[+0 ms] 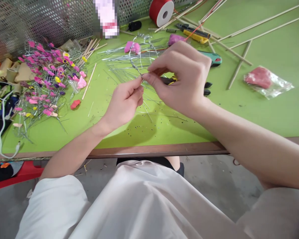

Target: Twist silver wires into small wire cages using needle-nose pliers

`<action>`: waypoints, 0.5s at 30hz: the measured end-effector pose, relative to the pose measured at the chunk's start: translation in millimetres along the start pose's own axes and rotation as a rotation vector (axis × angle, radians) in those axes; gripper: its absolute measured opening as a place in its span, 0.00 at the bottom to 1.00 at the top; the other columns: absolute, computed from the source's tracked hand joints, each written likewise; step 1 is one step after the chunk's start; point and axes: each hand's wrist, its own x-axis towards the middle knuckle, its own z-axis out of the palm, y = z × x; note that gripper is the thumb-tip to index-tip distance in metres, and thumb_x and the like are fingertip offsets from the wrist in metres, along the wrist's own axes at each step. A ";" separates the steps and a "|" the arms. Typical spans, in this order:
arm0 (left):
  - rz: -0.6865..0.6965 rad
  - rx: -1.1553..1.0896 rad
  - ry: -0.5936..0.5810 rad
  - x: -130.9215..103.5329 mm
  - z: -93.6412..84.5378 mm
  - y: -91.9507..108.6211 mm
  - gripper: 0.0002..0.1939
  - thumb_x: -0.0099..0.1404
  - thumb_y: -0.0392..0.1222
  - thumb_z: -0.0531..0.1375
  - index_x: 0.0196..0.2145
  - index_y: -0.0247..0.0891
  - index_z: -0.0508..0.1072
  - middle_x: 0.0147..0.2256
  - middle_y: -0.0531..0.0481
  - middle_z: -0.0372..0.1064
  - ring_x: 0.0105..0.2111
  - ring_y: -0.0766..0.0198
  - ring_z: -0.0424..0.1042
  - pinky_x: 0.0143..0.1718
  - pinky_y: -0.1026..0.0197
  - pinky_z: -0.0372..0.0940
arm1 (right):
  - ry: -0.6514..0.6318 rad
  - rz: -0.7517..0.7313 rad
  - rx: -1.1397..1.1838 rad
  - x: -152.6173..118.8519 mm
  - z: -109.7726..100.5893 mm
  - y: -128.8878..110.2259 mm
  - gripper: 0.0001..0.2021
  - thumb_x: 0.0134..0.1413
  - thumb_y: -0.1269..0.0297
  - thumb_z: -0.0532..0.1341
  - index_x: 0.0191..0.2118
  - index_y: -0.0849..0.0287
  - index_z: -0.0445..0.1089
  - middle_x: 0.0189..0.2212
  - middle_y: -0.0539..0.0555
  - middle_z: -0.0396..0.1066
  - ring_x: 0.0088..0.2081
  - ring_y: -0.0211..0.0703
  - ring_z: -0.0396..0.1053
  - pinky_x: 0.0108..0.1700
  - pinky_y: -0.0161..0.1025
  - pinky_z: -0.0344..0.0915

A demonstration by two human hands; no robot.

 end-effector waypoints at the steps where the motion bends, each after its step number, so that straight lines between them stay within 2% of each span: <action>1: -0.033 -0.027 -0.020 -0.7 0.6 2.8 0.17 0.73 0.34 0.60 0.26 0.40 0.63 0.19 0.61 0.48 0.18 0.74 0.51 0.22 0.67 0.49 | -0.066 0.003 -0.035 0.0 -1.0 1.1 0.09 0.73 0.58 0.60 0.39 0.51 0.74 0.35 0.54 0.75 0.37 0.45 0.74 0.39 0.43 0.72; 3: -0.107 -0.086 -0.059 -2.1 0.6 9.0 0.16 0.74 0.34 0.58 0.27 0.40 0.64 0.19 0.61 0.46 0.17 0.75 0.48 0.20 0.69 0.46 | -0.205 0.025 -0.111 -1.8 -2.6 4.5 0.14 0.78 0.58 0.53 0.43 0.52 0.76 0.41 0.58 0.77 0.42 0.46 0.75 0.45 0.46 0.74; 5: -0.157 -0.134 -0.075 -3.2 -0.5 14.6 0.13 0.74 0.32 0.57 0.29 0.40 0.65 0.19 0.61 0.46 0.16 0.75 0.47 0.19 0.70 0.44 | -0.268 0.015 -0.135 -5.0 -2.9 9.4 0.18 0.80 0.57 0.50 0.45 0.53 0.76 0.43 0.59 0.77 0.43 0.45 0.75 0.46 0.46 0.73; 10: -0.199 -0.174 -0.078 -4.9 -3.2 22.3 0.14 0.74 0.30 0.55 0.29 0.38 0.66 0.19 0.61 0.47 0.17 0.76 0.47 0.19 0.72 0.43 | -0.253 -0.142 -0.104 -10.8 -1.7 19.5 0.26 0.82 0.59 0.40 0.40 0.53 0.74 0.39 0.54 0.75 0.38 0.40 0.72 0.41 0.43 0.71; 15: -0.240 -0.179 -0.077 -6.7 -3.4 27.1 0.14 0.75 0.30 0.55 0.29 0.38 0.65 0.19 0.62 0.47 0.17 0.77 0.47 0.19 0.73 0.42 | -0.393 -0.104 -0.162 -7.3 -7.8 17.1 0.22 0.81 0.59 0.43 0.46 0.52 0.74 0.41 0.55 0.76 0.39 0.41 0.73 0.43 0.42 0.72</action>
